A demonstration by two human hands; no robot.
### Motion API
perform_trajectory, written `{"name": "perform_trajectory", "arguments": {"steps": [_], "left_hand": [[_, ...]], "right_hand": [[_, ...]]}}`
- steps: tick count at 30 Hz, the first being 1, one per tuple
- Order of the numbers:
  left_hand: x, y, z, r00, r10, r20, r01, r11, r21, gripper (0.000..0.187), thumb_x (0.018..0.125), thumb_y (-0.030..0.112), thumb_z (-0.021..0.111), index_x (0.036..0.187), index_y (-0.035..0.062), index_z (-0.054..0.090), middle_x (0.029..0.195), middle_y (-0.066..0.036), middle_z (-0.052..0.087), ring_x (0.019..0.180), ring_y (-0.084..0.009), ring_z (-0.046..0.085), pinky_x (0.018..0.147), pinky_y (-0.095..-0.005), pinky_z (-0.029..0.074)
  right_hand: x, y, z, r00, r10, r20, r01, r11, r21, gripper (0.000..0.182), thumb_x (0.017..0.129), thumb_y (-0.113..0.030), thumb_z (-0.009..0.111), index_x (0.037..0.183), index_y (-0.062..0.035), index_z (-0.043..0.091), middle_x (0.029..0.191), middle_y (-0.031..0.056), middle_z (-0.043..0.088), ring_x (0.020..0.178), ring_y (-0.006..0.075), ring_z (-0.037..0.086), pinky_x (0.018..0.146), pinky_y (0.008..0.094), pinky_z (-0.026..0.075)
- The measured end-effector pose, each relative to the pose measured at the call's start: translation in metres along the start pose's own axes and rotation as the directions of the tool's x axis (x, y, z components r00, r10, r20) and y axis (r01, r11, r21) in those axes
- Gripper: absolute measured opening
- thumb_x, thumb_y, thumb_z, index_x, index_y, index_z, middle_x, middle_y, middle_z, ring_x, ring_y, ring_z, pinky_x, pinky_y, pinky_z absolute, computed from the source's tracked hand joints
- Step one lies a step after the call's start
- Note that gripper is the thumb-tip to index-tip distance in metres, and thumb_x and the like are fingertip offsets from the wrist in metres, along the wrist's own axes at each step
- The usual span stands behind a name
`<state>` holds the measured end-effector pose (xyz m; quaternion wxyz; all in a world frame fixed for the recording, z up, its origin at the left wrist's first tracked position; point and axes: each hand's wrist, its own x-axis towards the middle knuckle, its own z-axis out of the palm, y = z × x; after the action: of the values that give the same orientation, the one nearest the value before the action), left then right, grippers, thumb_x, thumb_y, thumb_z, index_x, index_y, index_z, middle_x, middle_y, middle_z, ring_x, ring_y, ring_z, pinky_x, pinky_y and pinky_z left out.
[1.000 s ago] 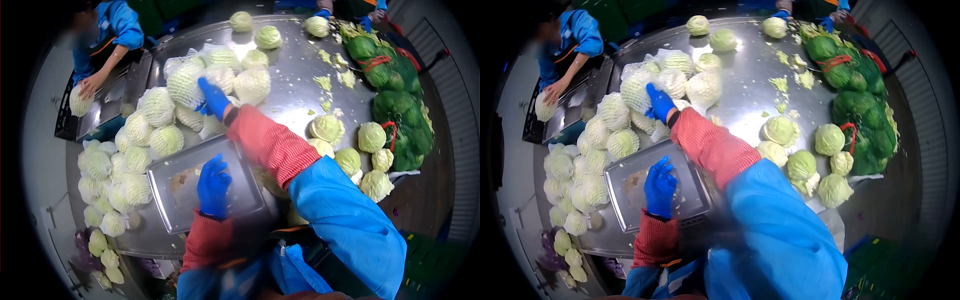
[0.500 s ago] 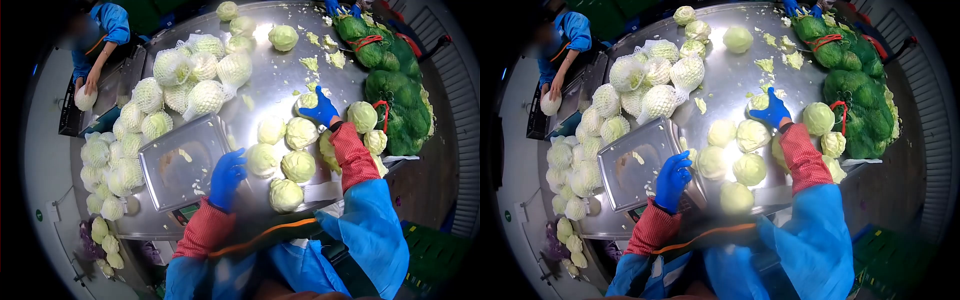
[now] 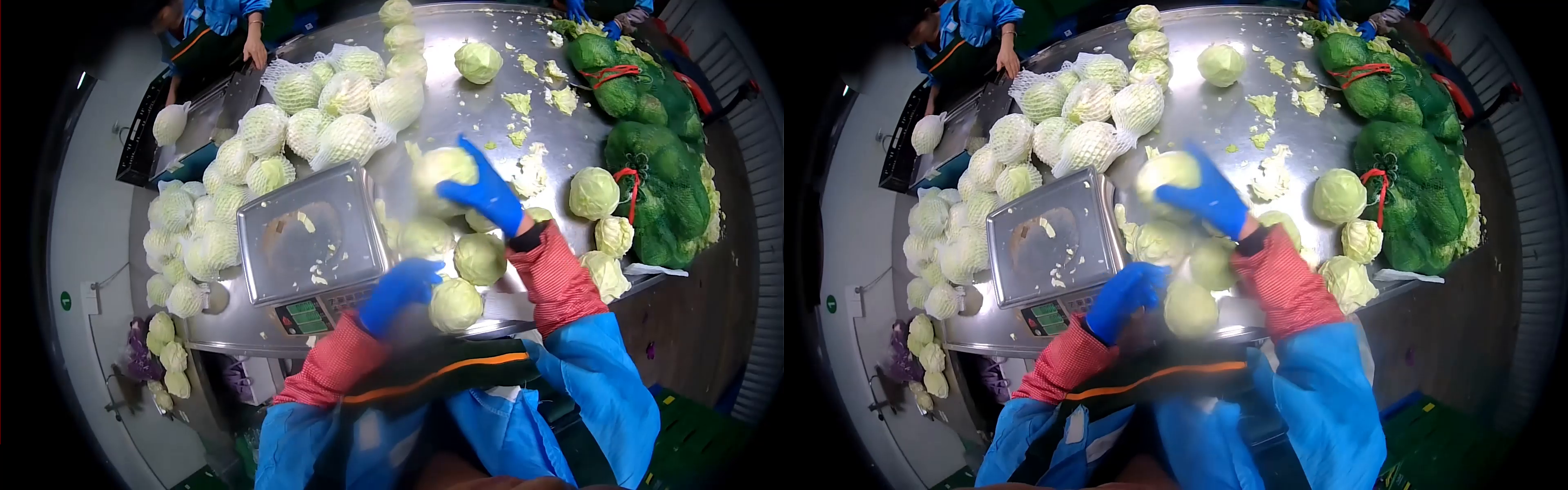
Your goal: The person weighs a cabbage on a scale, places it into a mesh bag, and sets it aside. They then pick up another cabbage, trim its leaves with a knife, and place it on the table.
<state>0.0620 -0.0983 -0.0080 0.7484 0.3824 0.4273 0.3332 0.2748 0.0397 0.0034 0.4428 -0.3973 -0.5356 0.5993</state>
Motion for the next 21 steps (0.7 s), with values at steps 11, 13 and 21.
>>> {"name": "perform_trajectory", "arguments": {"steps": [11, 13, 21], "left_hand": [[0.026, 0.02, -0.028, 0.883, 0.363, -0.296, -0.294, 0.921, 0.254, 0.033, 0.093, 0.013, 0.056, 0.124, 0.0026, 0.055, 0.114, -0.005, 0.062, 0.098, -0.0134, 0.057, 0.089, -0.0265, 0.045], [0.056, 0.01, -0.037, 0.854, 0.474, -0.213, -0.377, 0.848, 0.374, 0.041, 0.089, 0.01, 0.061, 0.128, 0.0036, 0.052, 0.123, -0.007, 0.059, 0.108, -0.0168, 0.055, 0.095, -0.0295, 0.042], [0.166, -0.002, -0.028, 0.927, 0.357, -0.116, -0.124, 0.584, 0.802, 0.085, 0.075, 0.028, 0.076, 0.147, 0.0153, 0.031, 0.131, -0.023, 0.045, 0.124, -0.0353, 0.045, 0.105, -0.0421, 0.037]], "right_hand": [[0.025, 0.016, -0.061, 0.954, -0.04, -0.296, 0.02, 0.997, -0.072, 0.07, 0.077, -0.027, 0.078, 0.127, 0.0069, 0.043, 0.109, 0.0137, 0.061, 0.095, 0.0184, 0.061, 0.081, 0.0287, 0.051], [0.027, 0.048, -0.114, 0.88, -0.092, -0.465, -0.064, 0.949, -0.307, 0.082, 0.075, -0.031, 0.079, 0.133, 0.0083, 0.037, 0.115, 0.0173, 0.06, 0.101, 0.0223, 0.06, 0.087, 0.0305, 0.049], [-0.015, 0.065, -0.177, 0.821, 0.081, -0.564, -0.506, 0.562, -0.655, 0.111, 0.075, -0.058, 0.068, 0.148, 0.0008, 0.009, 0.129, 0.0295, 0.051, 0.118, 0.0414, 0.052, 0.098, 0.0399, 0.043]]}}
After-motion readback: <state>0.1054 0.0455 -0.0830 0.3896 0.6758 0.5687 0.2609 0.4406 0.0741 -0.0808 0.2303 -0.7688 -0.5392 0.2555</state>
